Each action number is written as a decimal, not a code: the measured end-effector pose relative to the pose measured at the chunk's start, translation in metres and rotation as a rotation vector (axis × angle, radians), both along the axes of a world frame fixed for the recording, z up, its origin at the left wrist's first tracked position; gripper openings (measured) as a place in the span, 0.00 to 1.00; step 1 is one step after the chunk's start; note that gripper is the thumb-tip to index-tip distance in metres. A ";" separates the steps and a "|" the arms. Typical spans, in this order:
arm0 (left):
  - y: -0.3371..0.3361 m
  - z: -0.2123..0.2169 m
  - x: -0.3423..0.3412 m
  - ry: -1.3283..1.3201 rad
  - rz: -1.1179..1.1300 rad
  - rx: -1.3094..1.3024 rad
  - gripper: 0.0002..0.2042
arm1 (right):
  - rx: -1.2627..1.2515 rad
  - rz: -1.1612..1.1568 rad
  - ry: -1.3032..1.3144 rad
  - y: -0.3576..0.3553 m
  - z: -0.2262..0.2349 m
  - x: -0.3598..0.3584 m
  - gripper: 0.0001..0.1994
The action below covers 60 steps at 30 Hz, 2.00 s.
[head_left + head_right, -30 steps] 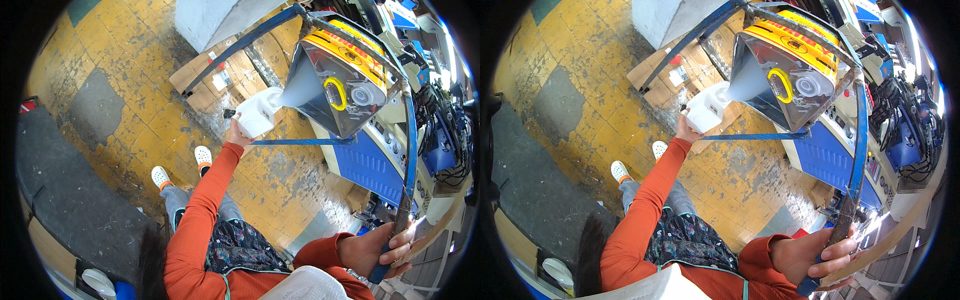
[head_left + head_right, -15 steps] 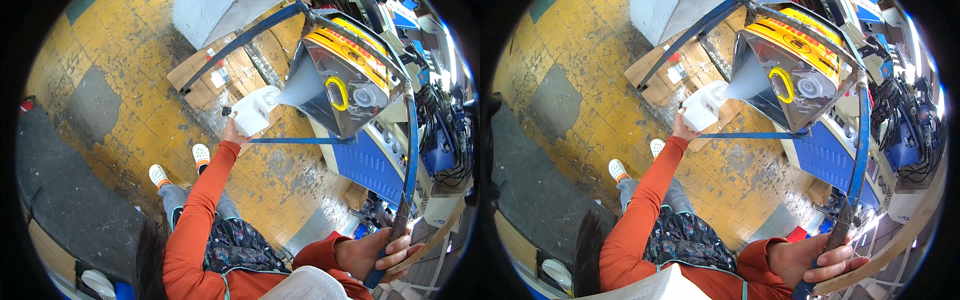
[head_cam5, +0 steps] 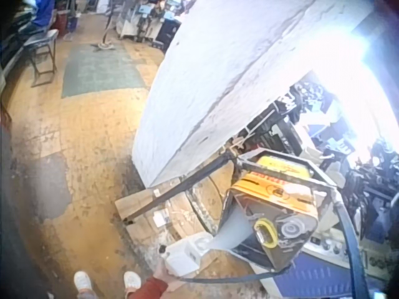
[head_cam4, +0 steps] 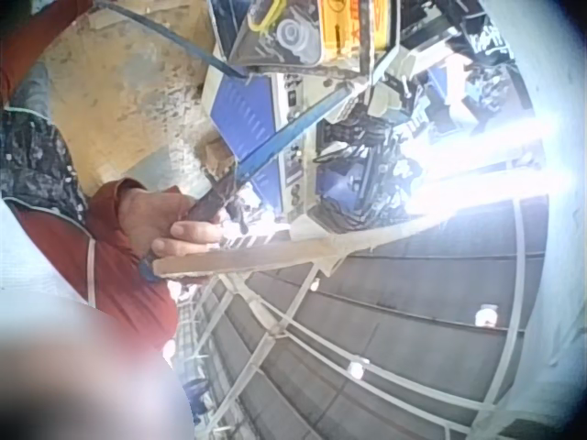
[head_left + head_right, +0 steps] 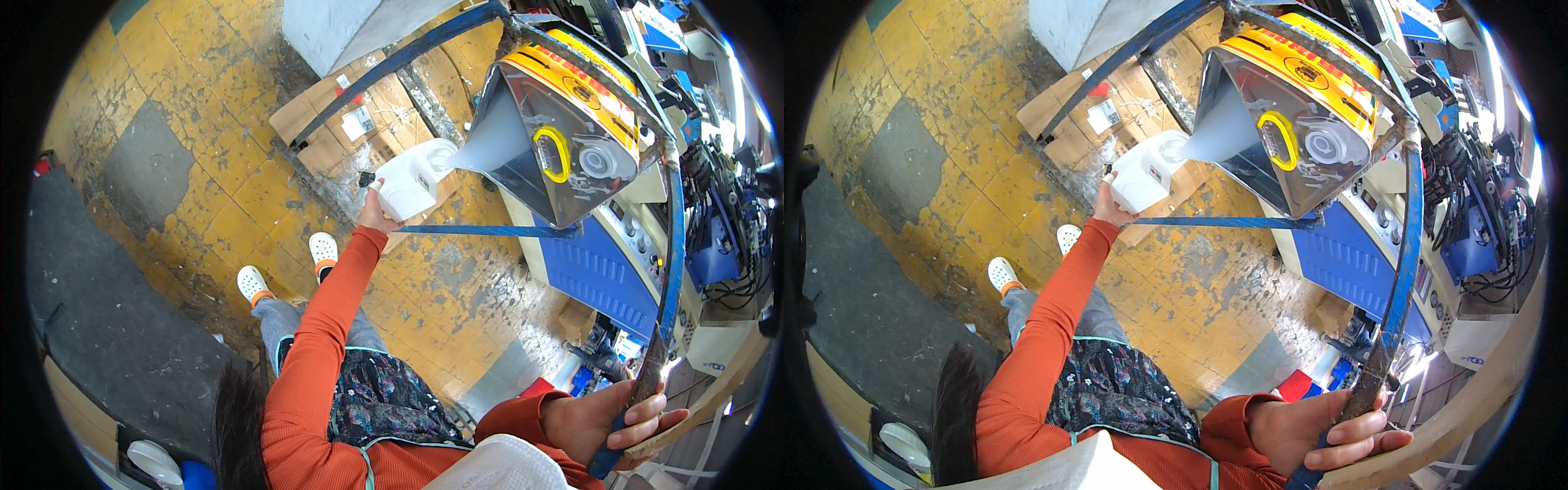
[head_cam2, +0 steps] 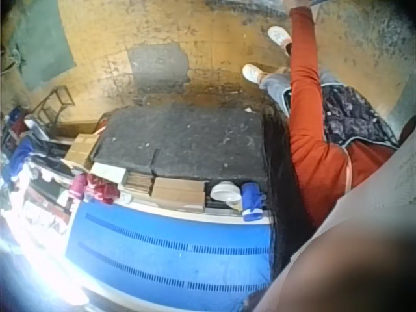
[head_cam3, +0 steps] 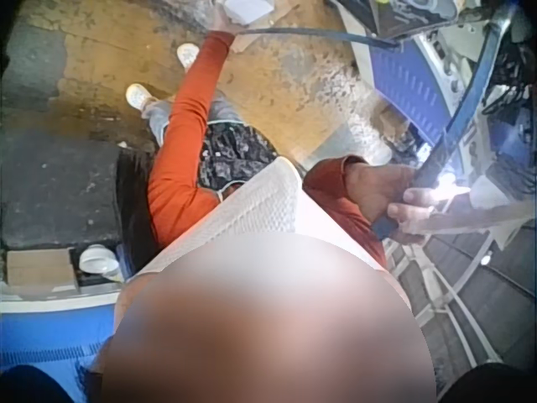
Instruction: The person pours liquid from a white plastic jug into a metal funnel on a machine, then returns to a workbench and uses a brush to apply white glue to the sole of a shoe. The person repeatedly dips the brush into a container and coats the shoe sole, then places the shoe on a rack.
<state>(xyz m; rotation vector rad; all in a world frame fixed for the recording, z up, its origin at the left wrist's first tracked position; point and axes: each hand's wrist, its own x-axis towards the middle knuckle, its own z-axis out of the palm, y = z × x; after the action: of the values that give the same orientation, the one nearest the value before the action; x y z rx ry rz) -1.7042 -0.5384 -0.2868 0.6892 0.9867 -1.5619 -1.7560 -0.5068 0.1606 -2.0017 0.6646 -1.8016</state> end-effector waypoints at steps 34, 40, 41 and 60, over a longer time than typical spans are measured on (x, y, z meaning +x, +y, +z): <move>-0.023 -0.039 0.004 -0.053 -0.071 -0.252 0.32 | -0.022 0.201 0.021 -0.011 0.008 -0.005 0.28; -0.030 -0.052 0.001 -0.044 -0.073 -0.309 0.31 | -0.020 0.211 0.016 -0.014 0.010 -0.016 0.28; -0.032 -0.054 0.001 -0.048 -0.071 -0.318 0.31 | -0.021 0.211 0.015 -0.014 0.010 -0.017 0.28; -0.050 -0.085 -0.004 -0.048 -0.157 -0.430 0.32 | -0.045 0.308 -0.053 -0.014 0.019 -0.027 0.27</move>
<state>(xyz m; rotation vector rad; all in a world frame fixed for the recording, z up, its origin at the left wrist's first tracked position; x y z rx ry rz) -1.7078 -0.5885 -0.3713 0.5053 0.5417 -1.8120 -1.7835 -0.5209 0.1796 -1.9518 0.2819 -1.6895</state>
